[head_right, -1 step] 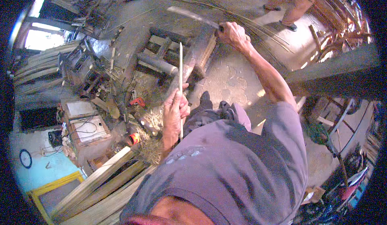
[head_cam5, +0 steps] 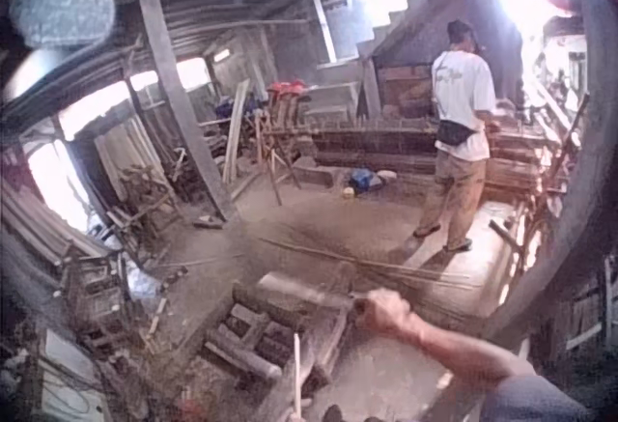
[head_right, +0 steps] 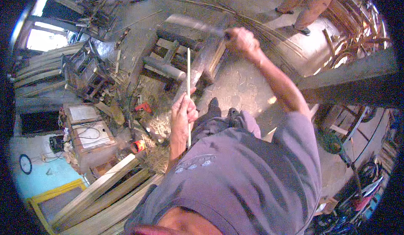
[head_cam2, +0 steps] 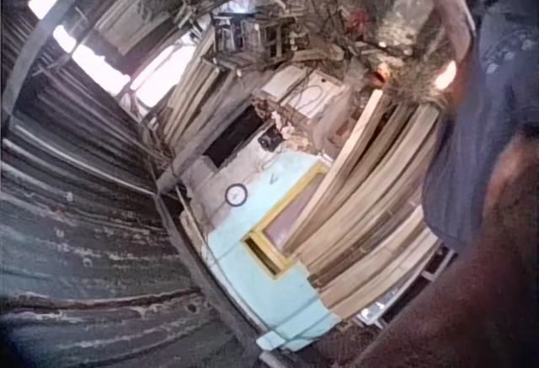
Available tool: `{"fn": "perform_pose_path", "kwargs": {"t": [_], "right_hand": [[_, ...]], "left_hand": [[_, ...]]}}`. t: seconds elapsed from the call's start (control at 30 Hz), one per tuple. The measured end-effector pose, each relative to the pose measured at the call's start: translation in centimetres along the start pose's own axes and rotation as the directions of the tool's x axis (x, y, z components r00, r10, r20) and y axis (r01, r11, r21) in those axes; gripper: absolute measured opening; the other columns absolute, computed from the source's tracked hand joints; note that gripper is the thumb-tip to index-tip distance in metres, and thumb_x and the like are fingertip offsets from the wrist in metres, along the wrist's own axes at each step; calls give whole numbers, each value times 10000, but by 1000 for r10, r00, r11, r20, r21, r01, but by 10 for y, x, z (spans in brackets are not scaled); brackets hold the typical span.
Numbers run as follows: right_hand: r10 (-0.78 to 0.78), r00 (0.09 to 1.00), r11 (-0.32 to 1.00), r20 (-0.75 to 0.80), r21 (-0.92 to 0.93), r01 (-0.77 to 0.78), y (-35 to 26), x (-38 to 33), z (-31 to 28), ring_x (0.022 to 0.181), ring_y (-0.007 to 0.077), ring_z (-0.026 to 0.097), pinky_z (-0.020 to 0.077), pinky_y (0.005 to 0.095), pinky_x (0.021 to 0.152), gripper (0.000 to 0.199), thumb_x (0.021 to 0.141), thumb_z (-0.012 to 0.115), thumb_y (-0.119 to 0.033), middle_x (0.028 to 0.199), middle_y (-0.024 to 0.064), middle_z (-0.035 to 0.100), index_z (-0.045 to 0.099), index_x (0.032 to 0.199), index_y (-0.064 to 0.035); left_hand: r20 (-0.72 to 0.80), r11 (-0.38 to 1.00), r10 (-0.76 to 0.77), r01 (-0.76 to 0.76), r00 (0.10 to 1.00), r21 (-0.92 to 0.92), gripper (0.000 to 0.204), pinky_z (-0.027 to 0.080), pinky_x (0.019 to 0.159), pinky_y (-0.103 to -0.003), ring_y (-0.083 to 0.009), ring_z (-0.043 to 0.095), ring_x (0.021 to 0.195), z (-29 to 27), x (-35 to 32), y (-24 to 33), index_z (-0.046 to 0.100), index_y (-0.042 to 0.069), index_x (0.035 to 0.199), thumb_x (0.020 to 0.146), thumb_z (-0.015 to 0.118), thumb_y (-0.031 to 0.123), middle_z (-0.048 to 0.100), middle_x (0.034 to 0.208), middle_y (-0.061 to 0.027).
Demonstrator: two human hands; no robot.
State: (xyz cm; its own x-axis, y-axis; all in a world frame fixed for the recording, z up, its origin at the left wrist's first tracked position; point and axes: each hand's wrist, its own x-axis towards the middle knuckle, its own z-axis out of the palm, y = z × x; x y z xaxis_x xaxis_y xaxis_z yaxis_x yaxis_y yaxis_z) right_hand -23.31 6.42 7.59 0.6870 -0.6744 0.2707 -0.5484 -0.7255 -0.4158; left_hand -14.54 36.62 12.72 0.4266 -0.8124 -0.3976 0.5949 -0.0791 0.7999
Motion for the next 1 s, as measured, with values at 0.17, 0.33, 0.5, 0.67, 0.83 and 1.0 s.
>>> {"fn": "perform_pose_path", "kwargs": {"t": [0.17,0.33,0.5,0.67,0.83,1.0], "right_hand": [[-293,948,953,127,118,279,-48,-51,50,760,311,678,514,454,650,258,653,707,-203,782,84,669,666,905,-172],[-414,910,905,32,118,408,-19,-27,44,803,304,674,499,448,665,284,647,734,-188,809,75,667,663,919,-149],[301,952,950,48,73,-304,15,4,-14,801,311,709,570,420,696,251,771,687,-266,902,142,717,733,996,-164],[-133,983,987,129,103,120,-16,-33,13,771,311,685,511,480,659,240,656,712,-187,791,80,687,678,893,-162],[-338,935,938,-105,47,344,21,-24,22,797,283,645,413,427,752,291,612,705,-154,780,35,632,622,891,-157],[505,860,856,72,90,-510,77,4,-57,867,260,709,555,385,780,313,767,679,-216,932,135,717,723,1071,-154]], "left_hand": [[-36,997,63,-64,997,-36,345,267,379,-178,-20,286,444,-11,36,-9,498,78,1352,1025,494,187,343,652,56],[14,998,36,-35,999,-54,395,252,387,-177,-18,271,452,-2,28,-3,474,99,1401,1019,511,195,329,662,65],[31,996,-20,22,999,-91,406,266,401,-171,-11,286,479,2,9,2,481,85,1403,1010,523,179,321,665,68],[146,998,1,9,989,-66,380,262,394,-172,-18,282,465,14,52,-7,480,56,1382,1023,492,181,322,663,67],[194,999,-24,33,981,-40,399,248,392,-170,-12,271,465,35,46,2,464,41,1395,1023,494,183,304,654,70],[112,997,-71,67,991,47,400,278,403,-166,-12,287,468,30,9,10,466,71,1411,1023,493,162,322,658,68]]}}
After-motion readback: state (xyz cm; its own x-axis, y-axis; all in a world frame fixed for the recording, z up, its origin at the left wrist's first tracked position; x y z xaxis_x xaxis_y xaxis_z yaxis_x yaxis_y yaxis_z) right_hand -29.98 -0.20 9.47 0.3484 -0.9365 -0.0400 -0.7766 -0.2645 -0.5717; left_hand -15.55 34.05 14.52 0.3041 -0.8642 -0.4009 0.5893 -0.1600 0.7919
